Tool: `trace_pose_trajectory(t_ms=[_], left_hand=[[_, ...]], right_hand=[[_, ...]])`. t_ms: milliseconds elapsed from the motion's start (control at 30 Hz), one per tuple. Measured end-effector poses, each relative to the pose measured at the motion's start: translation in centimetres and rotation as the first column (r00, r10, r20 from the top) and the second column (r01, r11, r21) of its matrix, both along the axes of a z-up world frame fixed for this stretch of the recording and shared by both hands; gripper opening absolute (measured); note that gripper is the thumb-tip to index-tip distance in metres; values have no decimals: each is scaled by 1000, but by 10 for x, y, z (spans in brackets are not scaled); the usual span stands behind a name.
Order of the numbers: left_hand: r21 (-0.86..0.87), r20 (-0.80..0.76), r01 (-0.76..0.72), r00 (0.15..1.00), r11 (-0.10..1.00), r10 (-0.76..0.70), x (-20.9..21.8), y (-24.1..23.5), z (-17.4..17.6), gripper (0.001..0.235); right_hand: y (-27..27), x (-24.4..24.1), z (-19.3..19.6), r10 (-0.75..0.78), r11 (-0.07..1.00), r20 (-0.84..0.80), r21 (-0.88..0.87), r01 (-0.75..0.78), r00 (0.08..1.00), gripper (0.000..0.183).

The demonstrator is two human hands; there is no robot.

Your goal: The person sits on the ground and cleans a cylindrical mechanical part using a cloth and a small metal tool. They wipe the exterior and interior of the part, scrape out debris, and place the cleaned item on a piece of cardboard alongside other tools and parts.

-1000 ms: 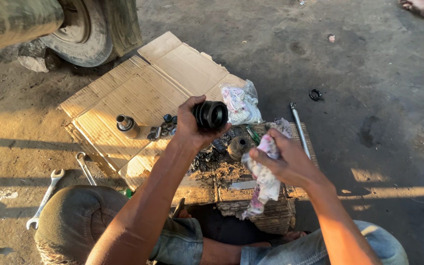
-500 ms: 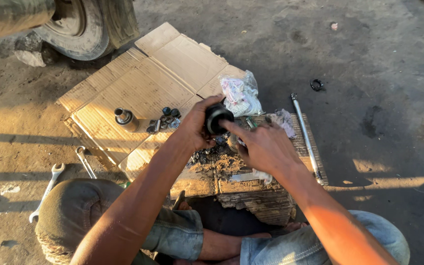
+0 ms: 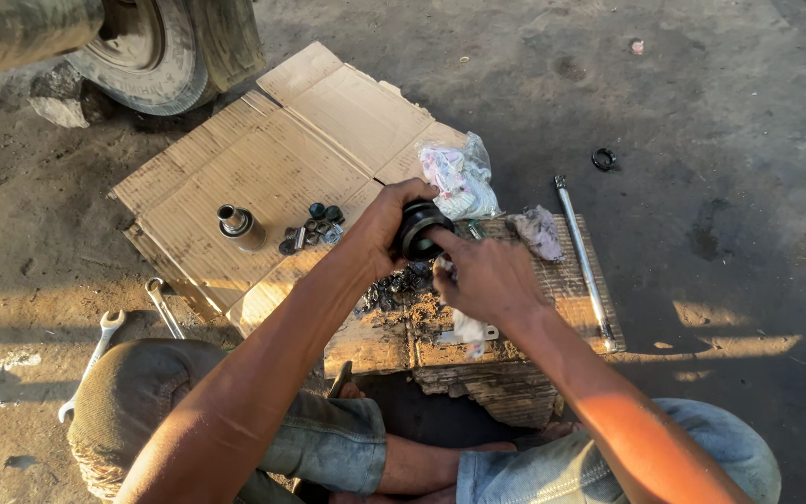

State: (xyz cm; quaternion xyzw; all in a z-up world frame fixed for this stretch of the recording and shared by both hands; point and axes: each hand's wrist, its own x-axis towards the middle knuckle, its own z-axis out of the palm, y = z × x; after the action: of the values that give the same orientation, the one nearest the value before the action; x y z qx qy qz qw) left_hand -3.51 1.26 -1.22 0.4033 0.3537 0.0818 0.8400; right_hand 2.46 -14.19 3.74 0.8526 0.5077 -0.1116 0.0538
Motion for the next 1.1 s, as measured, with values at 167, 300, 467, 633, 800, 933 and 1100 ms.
trace_pose_trajectory(t_ms=[167,300,467,633,800,933,1100], left_hand=[[-149,107,-80,990,986,96,6,0,-4,28],[-275,297,-95,938,957,179,11,-3,-19,26],[-181,133,-103,983,978,128,-1,-3,-9,34],[-212,169,-60,981,976,97,-21,8,-6,38],[-202,188,-115,970,973,153,-40,24,-13,42],[-102,90,-167,980,981,176,-54,37,-20,42],[-90,-9,-278,961,956,278,-69,55,-38,43]], right_hand=[[0,-13,-25,-76,954,-434,229,191,898,90],[2,-14,-56,213,836,-632,512,195,745,113],[-13,-5,-50,291,802,-614,575,162,734,106],[-28,-5,-15,-152,955,-559,129,267,815,96],[-40,4,-14,297,819,-293,568,-85,909,81],[-28,-7,-8,-19,986,-304,153,69,953,82],[-16,-17,-18,-60,997,-139,-46,54,988,63]])
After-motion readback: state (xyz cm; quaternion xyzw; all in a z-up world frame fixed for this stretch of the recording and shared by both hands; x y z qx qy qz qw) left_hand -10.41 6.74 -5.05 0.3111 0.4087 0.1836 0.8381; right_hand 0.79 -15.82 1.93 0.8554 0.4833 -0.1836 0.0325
